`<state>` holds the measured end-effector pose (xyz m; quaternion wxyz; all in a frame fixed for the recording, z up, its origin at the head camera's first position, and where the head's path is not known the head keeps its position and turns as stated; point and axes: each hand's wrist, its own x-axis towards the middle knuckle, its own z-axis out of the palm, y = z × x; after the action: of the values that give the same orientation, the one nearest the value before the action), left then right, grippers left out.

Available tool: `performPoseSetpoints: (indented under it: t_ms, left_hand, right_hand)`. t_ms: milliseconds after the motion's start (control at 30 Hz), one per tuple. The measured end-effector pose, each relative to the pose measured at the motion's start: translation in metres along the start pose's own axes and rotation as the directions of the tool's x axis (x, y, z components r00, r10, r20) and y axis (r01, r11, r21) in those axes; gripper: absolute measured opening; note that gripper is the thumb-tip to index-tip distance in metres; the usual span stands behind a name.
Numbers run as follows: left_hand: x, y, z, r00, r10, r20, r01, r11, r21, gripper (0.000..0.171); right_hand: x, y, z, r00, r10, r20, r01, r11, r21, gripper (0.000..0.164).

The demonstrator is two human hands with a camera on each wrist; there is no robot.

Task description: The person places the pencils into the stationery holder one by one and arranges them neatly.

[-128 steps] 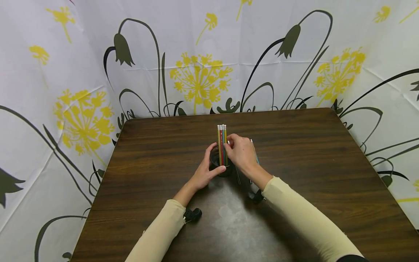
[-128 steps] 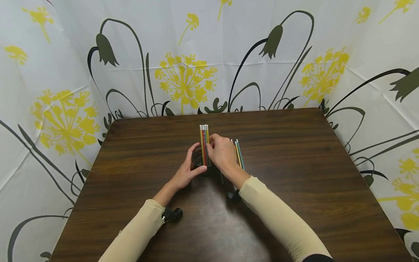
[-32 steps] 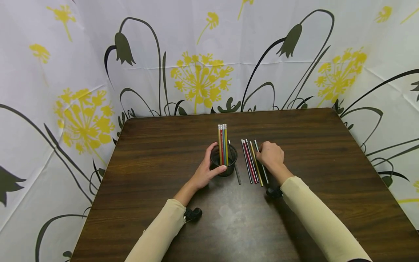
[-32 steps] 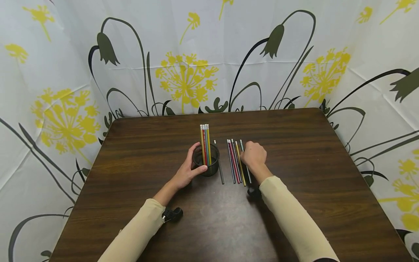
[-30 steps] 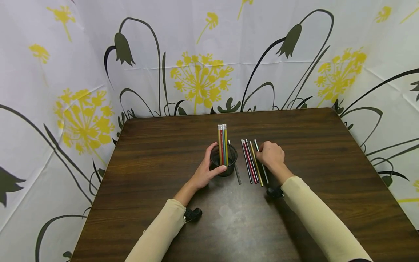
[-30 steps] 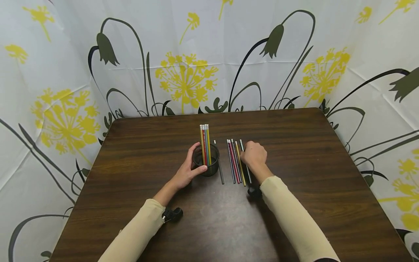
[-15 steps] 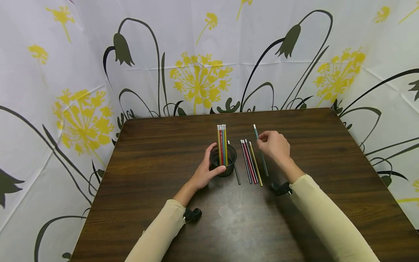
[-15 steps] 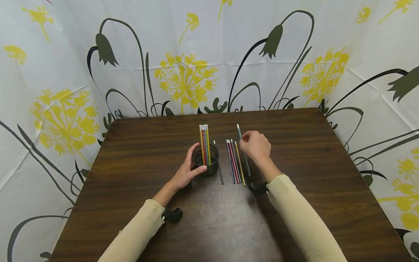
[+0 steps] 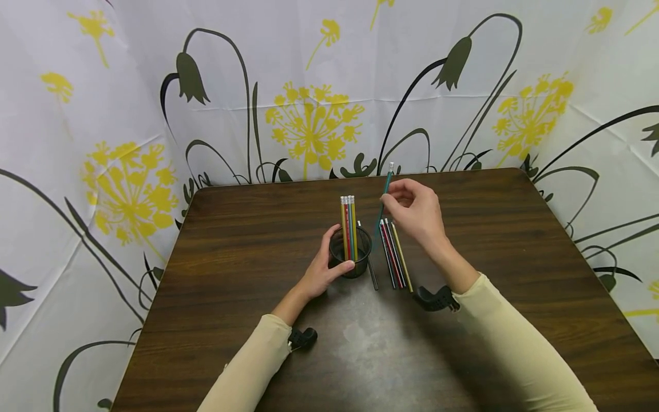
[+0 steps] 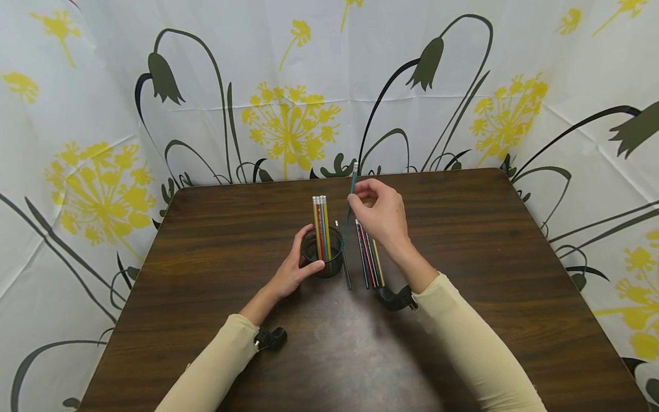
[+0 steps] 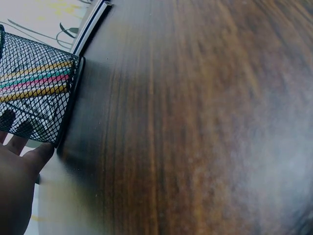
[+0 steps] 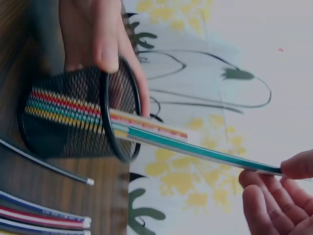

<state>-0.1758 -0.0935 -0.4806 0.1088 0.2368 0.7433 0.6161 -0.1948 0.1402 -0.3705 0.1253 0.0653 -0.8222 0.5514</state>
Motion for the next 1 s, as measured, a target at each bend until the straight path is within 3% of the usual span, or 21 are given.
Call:
performPoseSetpoints:
  t_ms: [133,333,667,900,1000]
  left_hand:
    - [0.0,0.0,0.0,1.0,0.011,0.001,-0.011,1.0,-0.009,0.08]
    - [0.0,-0.001,-0.001,1.0,0.025,0.002,-0.025,0.999,-0.023,0.08]
    - [0.001,-0.002,-0.001,1.0,0.01,0.008,-0.01,1.0,-0.025,0.08]
    - [0.007,-0.032,0.002,1.0,0.012,-0.023,-0.013,1.0,-0.028,0.082]
    - [0.007,-0.037,0.002,0.999,0.013,-0.037,-0.014,1.0,-0.011,0.083]
  right_hand:
    - [-0.004,-0.002,0.01,0.996,-0.084,0.008,0.084,0.996,0.012,0.015]
    - [-0.014,0.011,0.027,0.983,-0.167,0.069,0.173,0.98,-0.094,0.011]
    - [-0.025,0.037,0.048,0.989,-0.082,0.127,0.107,0.973,-0.205,0.011]
    - [-0.027,0.043,0.054,0.986,-0.093,0.141,0.125,0.962,-0.242,0.009]
    - [-0.027,0.045,0.055,0.986,-0.098,0.138,0.131,0.958,-0.254,0.009]
